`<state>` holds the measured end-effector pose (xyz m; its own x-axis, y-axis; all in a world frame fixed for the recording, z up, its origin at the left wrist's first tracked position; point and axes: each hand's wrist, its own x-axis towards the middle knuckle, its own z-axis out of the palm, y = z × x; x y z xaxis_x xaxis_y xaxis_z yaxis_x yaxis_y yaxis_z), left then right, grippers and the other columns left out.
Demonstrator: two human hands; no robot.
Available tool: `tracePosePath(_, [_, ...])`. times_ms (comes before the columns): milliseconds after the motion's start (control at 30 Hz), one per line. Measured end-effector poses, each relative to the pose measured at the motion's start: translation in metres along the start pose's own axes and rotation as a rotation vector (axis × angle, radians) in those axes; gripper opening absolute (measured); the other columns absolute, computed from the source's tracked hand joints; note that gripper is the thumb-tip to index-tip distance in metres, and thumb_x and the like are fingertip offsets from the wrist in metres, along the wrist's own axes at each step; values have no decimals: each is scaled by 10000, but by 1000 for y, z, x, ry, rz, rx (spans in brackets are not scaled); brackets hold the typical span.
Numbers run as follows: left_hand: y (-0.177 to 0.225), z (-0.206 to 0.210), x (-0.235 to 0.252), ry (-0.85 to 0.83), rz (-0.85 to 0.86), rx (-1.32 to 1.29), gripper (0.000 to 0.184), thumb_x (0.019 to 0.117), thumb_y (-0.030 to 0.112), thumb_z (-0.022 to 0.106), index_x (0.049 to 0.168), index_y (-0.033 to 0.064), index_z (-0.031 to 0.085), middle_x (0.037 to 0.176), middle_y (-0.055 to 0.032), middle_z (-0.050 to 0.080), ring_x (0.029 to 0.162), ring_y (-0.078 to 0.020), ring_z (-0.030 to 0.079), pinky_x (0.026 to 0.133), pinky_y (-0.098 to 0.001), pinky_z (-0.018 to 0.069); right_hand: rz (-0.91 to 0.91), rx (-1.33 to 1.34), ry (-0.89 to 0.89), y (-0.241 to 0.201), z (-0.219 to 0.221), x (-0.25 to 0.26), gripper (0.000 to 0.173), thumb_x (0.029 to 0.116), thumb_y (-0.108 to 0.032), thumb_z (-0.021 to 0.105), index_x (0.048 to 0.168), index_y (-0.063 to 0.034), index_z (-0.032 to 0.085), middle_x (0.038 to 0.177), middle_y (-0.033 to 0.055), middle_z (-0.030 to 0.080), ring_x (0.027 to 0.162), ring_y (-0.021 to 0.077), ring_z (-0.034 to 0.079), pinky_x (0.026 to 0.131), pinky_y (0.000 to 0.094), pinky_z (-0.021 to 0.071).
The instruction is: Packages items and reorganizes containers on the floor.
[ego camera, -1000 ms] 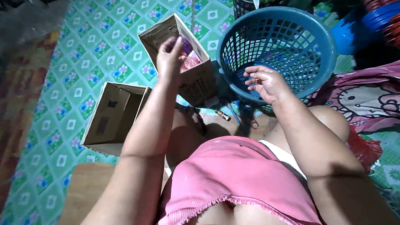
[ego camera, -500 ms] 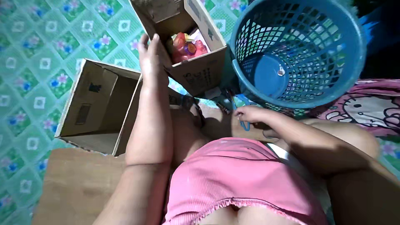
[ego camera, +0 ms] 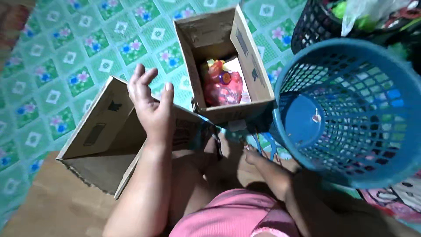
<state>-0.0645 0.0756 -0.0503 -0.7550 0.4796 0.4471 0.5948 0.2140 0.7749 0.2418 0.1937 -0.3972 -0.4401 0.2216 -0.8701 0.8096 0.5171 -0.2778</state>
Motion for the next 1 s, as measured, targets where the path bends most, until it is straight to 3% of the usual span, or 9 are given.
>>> tracePosePath(100, [-8, 1, 2, 31, -29, -9, 472, 991, 369, 607, 1370, 89, 591, 1602, -128, 368, 1471, -217, 358, 1156, -383, 377, 36, 105, 70, 6, -3, 13, 527, 926, -150, 667, 1445, -212, 595, 1525, 222, 475, 1426, 433, 416, 1136, 611, 398])
tracePosePath(167, [-6, 4, 3, 27, -34, -25, 453, 989, 366, 619, 1351, 95, 608, 1594, -127, 378, 1460, -220, 373, 1149, -390, 391, 47, 294, 99, 10, -6, 13, 438, 953, -143, 660, 1389, -151, 632, 1422, 189, 589, 1346, 363, 533, 1114, 546, 445])
tracePosePath(300, [1, 11, 3, 23, -32, -48, 438, 984, 363, 625, 1338, 105, 618, 1599, -129, 370, 1438, -227, 394, 1124, -406, 402, -8, 747, 103, -9, -12, -31, 444, 936, -128, 716, 1362, -81, 602, 1263, 173, 636, 1003, 264, 657, 840, 448, 562])
tracePosePath(400, [6, 12, 4, 37, -36, -102, 433, 982, 361, 621, 1333, 108, 617, 1605, -130, 357, 1450, -221, 379, 1125, -398, 402, -414, 643, 275, -46, -32, -115, 282, 911, -90, 717, 1186, -30, 726, 1285, 215, 600, 1142, 255, 616, 969, 373, 546])
tracePosePath(467, [10, 13, 4, 48, -43, -146, 426, 979, 362, 621, 1327, 115, 621, 1606, -121, 356, 1467, -221, 361, 1139, -402, 401, -820, 587, 572, -63, -48, -159, 158, 887, -96, 715, 1026, -105, 788, 1238, 204, 598, 1139, 193, 606, 972, 324, 549])
tracePosePath(567, [17, 17, 2, 49, -52, -185, 428, 979, 361, 626, 1331, 118, 620, 1607, -110, 359, 1480, -218, 345, 1153, -418, 389, -1169, 539, 929, -101, -107, -205, 188, 964, -158, 698, 1125, -249, 734, 1344, 123, 540, 1247, 127, 562, 1036, 315, 532])
tracePosePath(700, [24, 30, 0, 33, -23, -201, 522, 960, 358, 654, 1399, 91, 560, 1613, -128, 336, 1489, -226, 327, 1145, -422, 398, -1023, 418, 1168, -137, -192, -237, 332, 973, -216, 678, 1292, -133, 718, 1546, 287, 375, 1314, 292, 558, 1022, 411, 560])
tracePosePath(800, [28, 37, -1, 7, -17, -194, 571, 947, 352, 661, 1419, 63, 523, 1611, -162, 317, 1483, -231, 325, 1134, -419, 395, -914, 456, 1199, -133, -207, -265, 534, 913, -189, 713, 1434, -141, 612, 1650, 271, 209, 1474, 374, 370, 1122, 500, 464])
tracePosePath(1000, [26, 48, -6, -55, 41, -199, 576, 948, 350, 665, 1419, 49, 525, 1607, -192, 313, 1485, -246, 317, 1139, -407, 390, -438, 276, 1212, -31, -145, -294, 622, 882, -171, 747, 1477, -183, 568, 1628, 179, 351, 1455, 439, 368, 1112, 672, 375])
